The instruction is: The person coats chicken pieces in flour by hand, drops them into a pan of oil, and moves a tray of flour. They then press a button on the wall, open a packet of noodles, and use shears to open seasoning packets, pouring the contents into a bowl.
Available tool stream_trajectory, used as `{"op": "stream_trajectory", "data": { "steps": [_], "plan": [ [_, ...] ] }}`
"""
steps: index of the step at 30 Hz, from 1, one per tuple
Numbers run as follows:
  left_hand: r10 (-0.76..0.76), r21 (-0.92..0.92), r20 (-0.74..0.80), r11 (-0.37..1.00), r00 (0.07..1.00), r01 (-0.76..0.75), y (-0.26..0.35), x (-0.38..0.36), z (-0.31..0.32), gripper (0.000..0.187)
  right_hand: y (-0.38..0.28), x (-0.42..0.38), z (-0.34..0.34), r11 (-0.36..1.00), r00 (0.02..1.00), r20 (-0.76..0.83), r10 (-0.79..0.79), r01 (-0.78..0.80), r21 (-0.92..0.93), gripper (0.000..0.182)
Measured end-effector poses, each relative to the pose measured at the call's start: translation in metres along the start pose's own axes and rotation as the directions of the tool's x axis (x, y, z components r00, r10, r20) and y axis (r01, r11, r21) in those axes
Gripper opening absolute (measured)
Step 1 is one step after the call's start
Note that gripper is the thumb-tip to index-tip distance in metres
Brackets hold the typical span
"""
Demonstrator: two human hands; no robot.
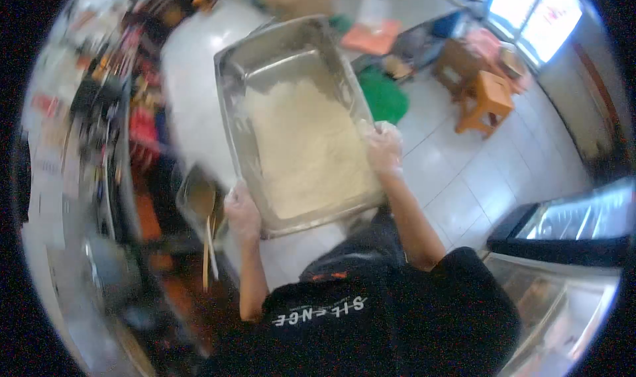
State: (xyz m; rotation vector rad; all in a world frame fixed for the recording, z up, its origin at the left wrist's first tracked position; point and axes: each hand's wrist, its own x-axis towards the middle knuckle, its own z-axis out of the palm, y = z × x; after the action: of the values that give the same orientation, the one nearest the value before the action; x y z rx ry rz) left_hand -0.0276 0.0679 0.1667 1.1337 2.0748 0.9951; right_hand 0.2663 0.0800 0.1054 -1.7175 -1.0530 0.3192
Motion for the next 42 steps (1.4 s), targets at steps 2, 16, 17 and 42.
{"op": "stream_trajectory", "data": {
  "steps": [2, 16, 17, 42],
  "plan": [
    [0.198, -0.006, 0.015, 0.980, 0.980, -0.198, 0.020, 0.011, 0.070, 0.042, 0.056, 0.059, -0.027, 0.991, 0.988, -0.157, -0.007, -0.014, -0.135, 0.025],
    [0.383, -0.163, 0.697, 0.908, 0.607, -0.386, 0.241, -0.098, 0.463, 0.041, 0.218, 0.176, -0.329, 0.659, 0.542, -0.677, 0.499, -0.744, -0.110, 0.037],
    [0.359, -0.132, 0.725, 0.910, 0.588, -0.394, 0.253, -0.104, 0.493, 0.042, 0.237, 0.187, -0.341, 0.616, 0.497, -0.692, 0.524, -0.782, -0.094, 0.038],
    [0.535, -0.026, 0.773, 0.564, 0.341, -0.826, 0.607, -0.167, 1.307, 0.047, 0.820, 0.819, -0.533, 0.837, 0.581, -0.758, 0.297, -0.540, -0.086, 0.024]
  ]
}}
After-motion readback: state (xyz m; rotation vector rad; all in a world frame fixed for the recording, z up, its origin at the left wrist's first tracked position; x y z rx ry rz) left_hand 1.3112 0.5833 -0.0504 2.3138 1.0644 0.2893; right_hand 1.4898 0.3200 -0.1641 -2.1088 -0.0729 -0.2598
